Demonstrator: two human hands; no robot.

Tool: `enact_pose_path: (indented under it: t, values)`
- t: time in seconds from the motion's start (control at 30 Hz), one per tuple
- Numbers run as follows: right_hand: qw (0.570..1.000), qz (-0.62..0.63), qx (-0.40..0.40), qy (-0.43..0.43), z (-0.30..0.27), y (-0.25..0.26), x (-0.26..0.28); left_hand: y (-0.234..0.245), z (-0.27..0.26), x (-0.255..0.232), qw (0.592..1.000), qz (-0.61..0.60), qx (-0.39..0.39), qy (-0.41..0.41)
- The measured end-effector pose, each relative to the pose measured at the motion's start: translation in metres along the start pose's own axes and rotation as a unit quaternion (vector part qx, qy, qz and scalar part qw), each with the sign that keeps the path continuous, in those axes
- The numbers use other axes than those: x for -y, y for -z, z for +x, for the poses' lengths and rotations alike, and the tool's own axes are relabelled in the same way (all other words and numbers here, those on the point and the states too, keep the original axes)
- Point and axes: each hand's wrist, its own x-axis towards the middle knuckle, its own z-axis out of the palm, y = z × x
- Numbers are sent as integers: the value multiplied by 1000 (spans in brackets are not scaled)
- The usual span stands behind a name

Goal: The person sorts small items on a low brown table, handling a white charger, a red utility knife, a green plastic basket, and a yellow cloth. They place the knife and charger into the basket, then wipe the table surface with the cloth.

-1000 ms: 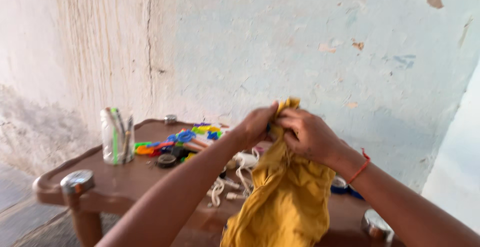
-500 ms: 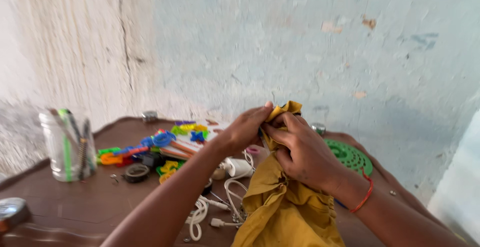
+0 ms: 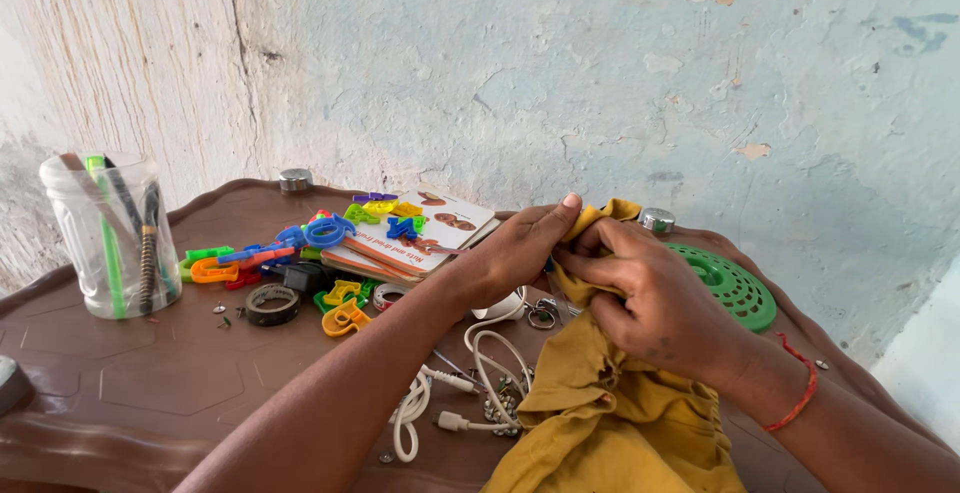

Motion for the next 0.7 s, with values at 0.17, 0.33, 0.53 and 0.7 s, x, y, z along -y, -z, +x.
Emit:
enact_pose_path:
  t: [0.17, 0.33, 0.53, 0.7]
  values:
    - [993, -69, 65, -70, -5, -8, -10, 14, -4, -5, 1000, -7, -7, 11]
    - [989, -45, 20, -140, -5, -7, -17, 15, -4, -7, 997, -60, -44, 31]
    - [992, -123, -18, 18, -1, -14, 1, 8, -4, 2, 999, -21, -26, 2]
    - [983, -174, -25, -61, 2, -16, 8, 2, 1, 4, 999, -13, -17, 25]
